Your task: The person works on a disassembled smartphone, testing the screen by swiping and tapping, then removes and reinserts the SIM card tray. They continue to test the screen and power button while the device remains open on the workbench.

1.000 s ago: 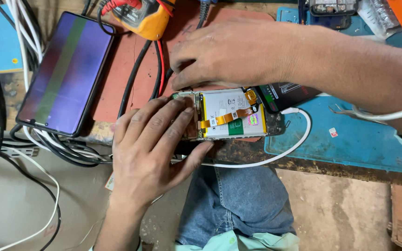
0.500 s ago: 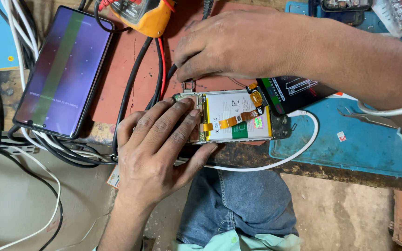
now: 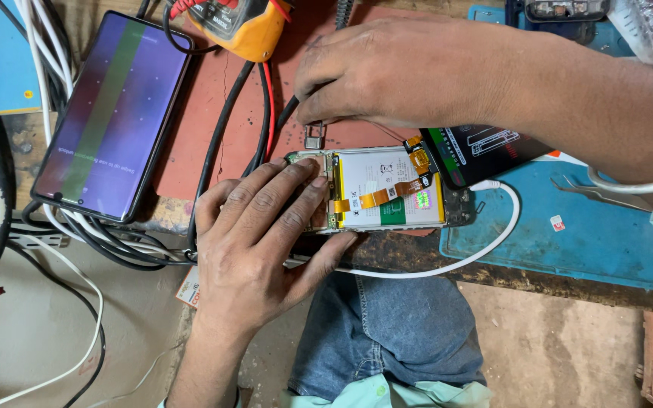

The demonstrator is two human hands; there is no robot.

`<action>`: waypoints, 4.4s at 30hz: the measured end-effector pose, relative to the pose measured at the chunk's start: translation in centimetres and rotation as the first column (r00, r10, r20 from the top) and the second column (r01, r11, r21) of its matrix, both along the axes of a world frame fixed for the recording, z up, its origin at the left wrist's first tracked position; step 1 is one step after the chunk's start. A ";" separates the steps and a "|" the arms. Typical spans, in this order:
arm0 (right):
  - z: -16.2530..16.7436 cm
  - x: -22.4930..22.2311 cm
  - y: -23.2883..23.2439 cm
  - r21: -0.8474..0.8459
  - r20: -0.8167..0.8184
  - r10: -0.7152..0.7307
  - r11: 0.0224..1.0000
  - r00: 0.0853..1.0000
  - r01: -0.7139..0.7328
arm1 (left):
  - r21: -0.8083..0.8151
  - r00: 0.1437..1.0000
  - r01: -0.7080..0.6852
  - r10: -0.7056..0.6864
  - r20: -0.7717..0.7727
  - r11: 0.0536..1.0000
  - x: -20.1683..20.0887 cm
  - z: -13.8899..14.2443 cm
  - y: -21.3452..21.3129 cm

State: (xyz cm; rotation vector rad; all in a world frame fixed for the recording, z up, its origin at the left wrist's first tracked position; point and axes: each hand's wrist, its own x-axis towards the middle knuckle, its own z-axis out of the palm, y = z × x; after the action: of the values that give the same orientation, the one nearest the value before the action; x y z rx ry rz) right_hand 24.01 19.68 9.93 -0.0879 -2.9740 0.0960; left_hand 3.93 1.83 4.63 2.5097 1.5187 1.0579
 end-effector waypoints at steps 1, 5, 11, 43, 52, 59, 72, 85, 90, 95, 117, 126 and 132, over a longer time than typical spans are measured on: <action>0.0 0.0 -0.1 0.004 0.000 -0.006 1.000 1.000 0.006 | -0.005 1.000 0.001 -0.001 0.005 1.000 0.0 0.0 0.0; 0.2 0.2 -0.4 0.035 0.001 -0.032 0.999 1.000 0.032 | -0.020 0.999 -0.001 0.002 0.037 1.000 0.0 0.2 0.0; 0.6 0.7 -0.4 0.033 0.084 -0.101 0.995 0.991 0.098 | -0.027 0.994 -0.029 0.032 0.105 0.999 0.1 0.2 0.0; 1.8 1.0 -0.5 -0.262 0.037 -0.213 0.941 0.976 0.215 | -0.309 0.815 0.018 0.165 0.555 0.951 0.3 1.8 5.2; 3.1 0.6 -2.3 -0.231 -0.037 -0.320 0.924 0.947 0.304 | -0.381 0.656 0.150 0.197 0.728 0.912 -0.1 0.7 5.5; 6.2 5.5 -6.1 -0.135 0.004 -0.764 0.639 0.645 0.757 | -0.316 0.543 0.195 0.166 0.823 0.928 -1.0 0.2 4.8; -1.1 15.3 -20.1 -0.095 0.196 -0.964 0.163 0.179 0.982 | -0.311 0.390 0.304 0.181 0.903 0.900 1.2 2.3 -1.5; -1.3 14.6 -18.9 -0.403 0.127 -0.988 0.035 0.094 0.915 | -0.453 0.278 0.468 0.359 0.891 0.759 4.7 1.4 -4.5; -0.9 13.8 -19.4 -0.234 0.115 -0.987 0.079 0.108 0.969 | -0.480 0.277 0.458 0.392 0.877 0.749 4.8 1.0 -4.7; -0.5 13.6 -18.3 -0.153 0.202 -0.977 0.035 0.065 0.988 | -0.485 0.272 0.471 0.402 0.874 0.736 5.1 0.7 -4.9; -1.7 4.9 -23.6 -1.000 0.002 -0.993 0.000 0.117 0.019 | -0.427 0.254 0.487 0.345 0.904 0.761 6.1 0.4 -5.7; -1.6 4.6 -23.1 -0.998 0.012 -0.989 -0.021 0.148 -0.058 | -0.411 0.211 0.501 0.353 0.912 0.762 6.1 0.3 -5.8; -1.6 4.4 -23.4 -0.992 0.007 -0.990 -0.025 0.139 -0.122 | -0.434 0.197 0.510 0.391 0.899 0.743 6.1 0.2 -5.8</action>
State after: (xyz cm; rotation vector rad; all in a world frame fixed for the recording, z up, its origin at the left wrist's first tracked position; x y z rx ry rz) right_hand 28.36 -3.73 8.31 -1.1474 -1.0136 1.3378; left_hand 9.99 -3.97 4.83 0.8175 0.9502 1.3071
